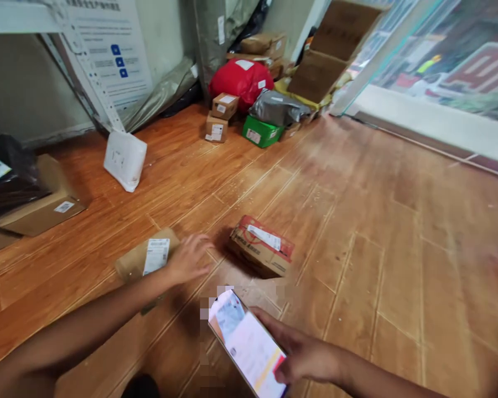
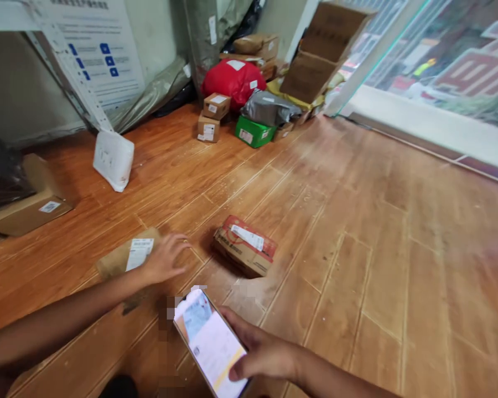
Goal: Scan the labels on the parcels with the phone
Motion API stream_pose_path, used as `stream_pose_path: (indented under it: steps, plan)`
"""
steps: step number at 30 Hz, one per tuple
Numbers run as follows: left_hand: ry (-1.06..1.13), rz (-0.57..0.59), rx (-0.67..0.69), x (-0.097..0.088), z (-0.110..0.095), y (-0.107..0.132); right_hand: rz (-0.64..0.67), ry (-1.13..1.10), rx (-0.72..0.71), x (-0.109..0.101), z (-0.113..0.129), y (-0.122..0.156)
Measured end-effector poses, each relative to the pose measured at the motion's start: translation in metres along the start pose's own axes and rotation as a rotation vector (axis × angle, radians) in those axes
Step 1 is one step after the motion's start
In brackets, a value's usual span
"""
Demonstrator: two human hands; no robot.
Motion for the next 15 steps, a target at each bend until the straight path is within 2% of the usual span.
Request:
stream_pose_path:
  steps: [3, 6, 8, 11, 15]
  plan:
    - [-0.093, 0.288, 0.243, 0.047, -0.051, -0.081, -0.077, -0.122, -0.014, -0.011, -0.010, 0.057]
    - [-0.216, 0.489, 0.328, 0.094, -0.080, -0.144, -0.148, -0.241, -0.117, -0.024, -0.033, 0.081]
    - [-0.255, 0.616, 0.384, 0.115, -0.083, -0.173, -0.192, -0.315, -0.186, -0.037, -0.049, 0.083]
    - [-0.239, 0.735, 0.434, 0.126, -0.072, -0.202, -0.277, -0.343, -0.260, -0.058, -0.070, 0.083]
    - [-0.169, 0.692, 0.372, 0.125, -0.060, -0.213, -0.395, -0.300, -0.248, -0.080, -0.089, 0.094]
Point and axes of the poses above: each hand's wrist, its own y-axis away from the middle knuckle, its own x-axis out of the palm, z = x × y, the point moved 1 cm from there along -y, towards the middle knuckle, and after that the axes turned 1 degree about x, right-handed, at the moved point
